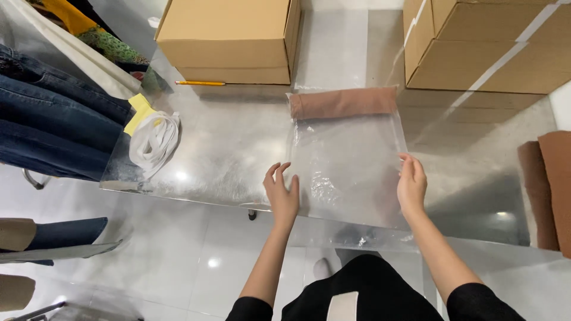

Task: The person writes on a yellow sticky note attached to a cardboard box using a pencil, then places the box aside. They wrap a folded brown garment in a clear plastic bag and place it into an empty cardboard box, closing the flaps.

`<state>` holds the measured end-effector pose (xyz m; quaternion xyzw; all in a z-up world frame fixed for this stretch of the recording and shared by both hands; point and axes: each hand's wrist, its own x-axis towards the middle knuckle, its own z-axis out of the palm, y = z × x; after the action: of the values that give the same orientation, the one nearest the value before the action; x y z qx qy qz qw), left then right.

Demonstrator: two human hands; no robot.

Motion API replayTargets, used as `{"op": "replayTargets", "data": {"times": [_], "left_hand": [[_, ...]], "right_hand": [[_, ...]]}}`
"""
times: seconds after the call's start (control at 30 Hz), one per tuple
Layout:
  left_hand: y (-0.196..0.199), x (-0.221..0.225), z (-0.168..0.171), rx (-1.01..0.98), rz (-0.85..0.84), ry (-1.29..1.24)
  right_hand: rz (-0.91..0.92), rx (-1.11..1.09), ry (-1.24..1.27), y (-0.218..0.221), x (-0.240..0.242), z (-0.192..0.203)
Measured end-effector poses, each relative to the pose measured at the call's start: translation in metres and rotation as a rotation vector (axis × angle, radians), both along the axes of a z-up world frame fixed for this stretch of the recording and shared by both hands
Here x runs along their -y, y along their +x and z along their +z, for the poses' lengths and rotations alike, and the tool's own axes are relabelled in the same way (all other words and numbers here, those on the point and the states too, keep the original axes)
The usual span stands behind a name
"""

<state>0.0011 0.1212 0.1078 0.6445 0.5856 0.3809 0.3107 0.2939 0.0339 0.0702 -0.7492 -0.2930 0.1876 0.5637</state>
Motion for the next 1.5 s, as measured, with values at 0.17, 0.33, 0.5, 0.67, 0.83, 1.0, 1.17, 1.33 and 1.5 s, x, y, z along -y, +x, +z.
{"op": "replayTargets", "data": {"times": [0.17, 0.33, 0.5, 0.67, 0.83, 1.0, 1.17, 1.33, 1.5], "left_hand": [[0.064, -0.059, -0.003, -0.205, -0.190, 0.216], [0.099, -0.120, -0.037, -0.360, -0.256, 0.250], [0.108, -0.143, -0.057, -0.453, -0.223, 0.194], [0.092, -0.124, -0.080, -0.495, -0.235, 0.184], [0.084, -0.110, -0.081, -0.587, -0.313, 0.067], [0.085, -0.116, -0.084, -0.678, -0.323, 0.028], [0.075, -0.130, -0.058, -0.744, -0.426, -0.148], [0.063, -0.124, -0.041, -0.809, -0.458, -0.216], [0.048, -0.115, -0.053, -0.851, -0.391, -0.228]], "right_hand": [[0.143, -0.023, -0.029, 0.007, -0.055, 0.025], [0.232, 0.039, -0.035, 0.020, -0.108, 0.052], [0.424, 0.288, -0.039, 0.021, -0.146, 0.032], [0.423, 0.465, -0.284, 0.027, -0.145, -0.032], [0.433, 0.732, -0.446, 0.011, -0.144, -0.048], [0.715, 0.702, -0.281, -0.043, -0.170, -0.038], [0.857, 0.684, -0.455, -0.037, -0.162, -0.011], [0.784, 0.726, -0.595, 0.018, -0.122, -0.005], [0.488, 0.652, -0.698, 0.064, -0.068, -0.019]]}}
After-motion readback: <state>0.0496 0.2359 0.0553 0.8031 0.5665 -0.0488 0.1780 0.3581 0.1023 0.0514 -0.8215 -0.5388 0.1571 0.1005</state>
